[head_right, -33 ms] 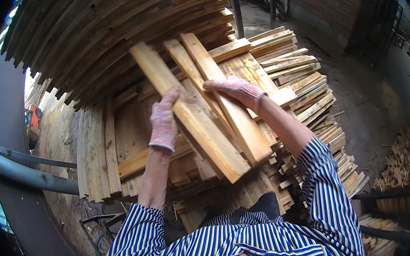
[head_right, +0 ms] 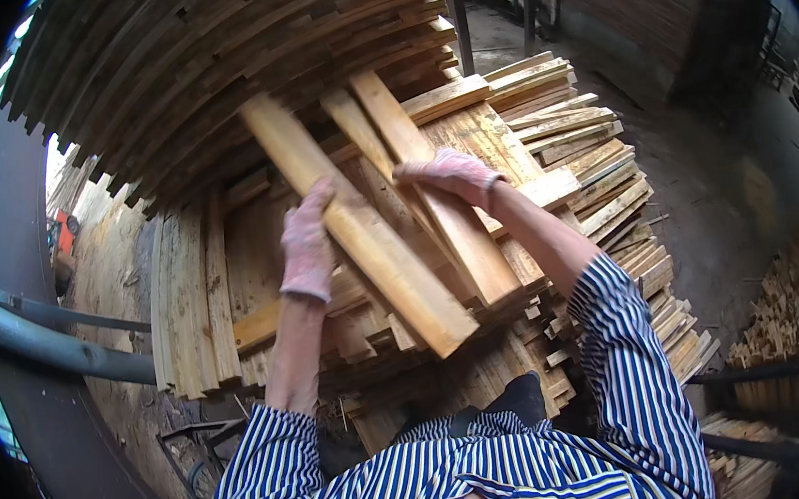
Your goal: The person repeatedly picks up small wooden planks from a large pile and stacks them onto a metal rack. The person wears pink gloves and handles the wood by hand, moving pieces from the floor pile to the rack in a repetitive cycle.
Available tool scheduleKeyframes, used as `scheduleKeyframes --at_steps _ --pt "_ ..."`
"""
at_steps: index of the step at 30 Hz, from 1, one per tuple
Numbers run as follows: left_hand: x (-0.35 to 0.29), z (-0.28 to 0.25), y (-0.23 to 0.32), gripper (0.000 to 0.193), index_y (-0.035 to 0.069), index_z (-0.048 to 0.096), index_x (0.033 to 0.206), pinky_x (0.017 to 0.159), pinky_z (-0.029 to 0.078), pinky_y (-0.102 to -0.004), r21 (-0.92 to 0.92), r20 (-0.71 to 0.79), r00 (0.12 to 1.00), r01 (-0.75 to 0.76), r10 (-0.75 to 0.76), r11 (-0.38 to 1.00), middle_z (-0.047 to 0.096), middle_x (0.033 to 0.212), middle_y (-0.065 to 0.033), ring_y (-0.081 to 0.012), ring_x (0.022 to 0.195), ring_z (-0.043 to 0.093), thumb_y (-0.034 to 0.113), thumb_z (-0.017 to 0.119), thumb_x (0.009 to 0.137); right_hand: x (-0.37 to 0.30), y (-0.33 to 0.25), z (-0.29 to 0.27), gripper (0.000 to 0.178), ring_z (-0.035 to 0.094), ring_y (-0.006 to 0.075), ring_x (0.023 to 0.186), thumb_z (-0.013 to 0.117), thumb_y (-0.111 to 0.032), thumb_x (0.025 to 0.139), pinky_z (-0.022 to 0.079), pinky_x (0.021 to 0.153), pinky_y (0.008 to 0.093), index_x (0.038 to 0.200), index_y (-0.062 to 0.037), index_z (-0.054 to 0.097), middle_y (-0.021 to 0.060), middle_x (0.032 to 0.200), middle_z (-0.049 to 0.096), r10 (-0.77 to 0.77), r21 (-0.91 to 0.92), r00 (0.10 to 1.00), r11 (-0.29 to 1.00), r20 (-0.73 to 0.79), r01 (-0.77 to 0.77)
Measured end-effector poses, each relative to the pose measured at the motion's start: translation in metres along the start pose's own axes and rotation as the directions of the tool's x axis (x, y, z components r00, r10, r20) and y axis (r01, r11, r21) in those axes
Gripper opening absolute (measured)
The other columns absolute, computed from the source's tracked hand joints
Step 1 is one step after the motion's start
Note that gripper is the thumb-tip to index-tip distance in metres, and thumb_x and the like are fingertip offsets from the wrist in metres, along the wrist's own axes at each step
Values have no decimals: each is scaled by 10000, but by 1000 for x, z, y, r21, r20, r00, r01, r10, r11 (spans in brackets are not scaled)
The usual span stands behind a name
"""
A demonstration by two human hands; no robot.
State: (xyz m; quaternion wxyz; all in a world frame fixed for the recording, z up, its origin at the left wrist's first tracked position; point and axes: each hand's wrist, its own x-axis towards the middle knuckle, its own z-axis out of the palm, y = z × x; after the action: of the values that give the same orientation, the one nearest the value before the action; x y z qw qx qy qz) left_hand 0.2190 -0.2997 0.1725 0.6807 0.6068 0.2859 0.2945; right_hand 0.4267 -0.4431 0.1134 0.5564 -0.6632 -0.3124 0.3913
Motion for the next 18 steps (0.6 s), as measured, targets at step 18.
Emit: scheduleKeyframes --at_steps 18 --pt "-10 -450 15 630 15 587 1332 756 636 -403 -446 135 964 267 -231 854 721 1075 -172 -265 872 728 488 657 921 41 -97 286 543 631 419 1046 633 -348 821 554 848 504 1325 -162 551 281 1207 562 -187 -822 973 569 -135 -4"
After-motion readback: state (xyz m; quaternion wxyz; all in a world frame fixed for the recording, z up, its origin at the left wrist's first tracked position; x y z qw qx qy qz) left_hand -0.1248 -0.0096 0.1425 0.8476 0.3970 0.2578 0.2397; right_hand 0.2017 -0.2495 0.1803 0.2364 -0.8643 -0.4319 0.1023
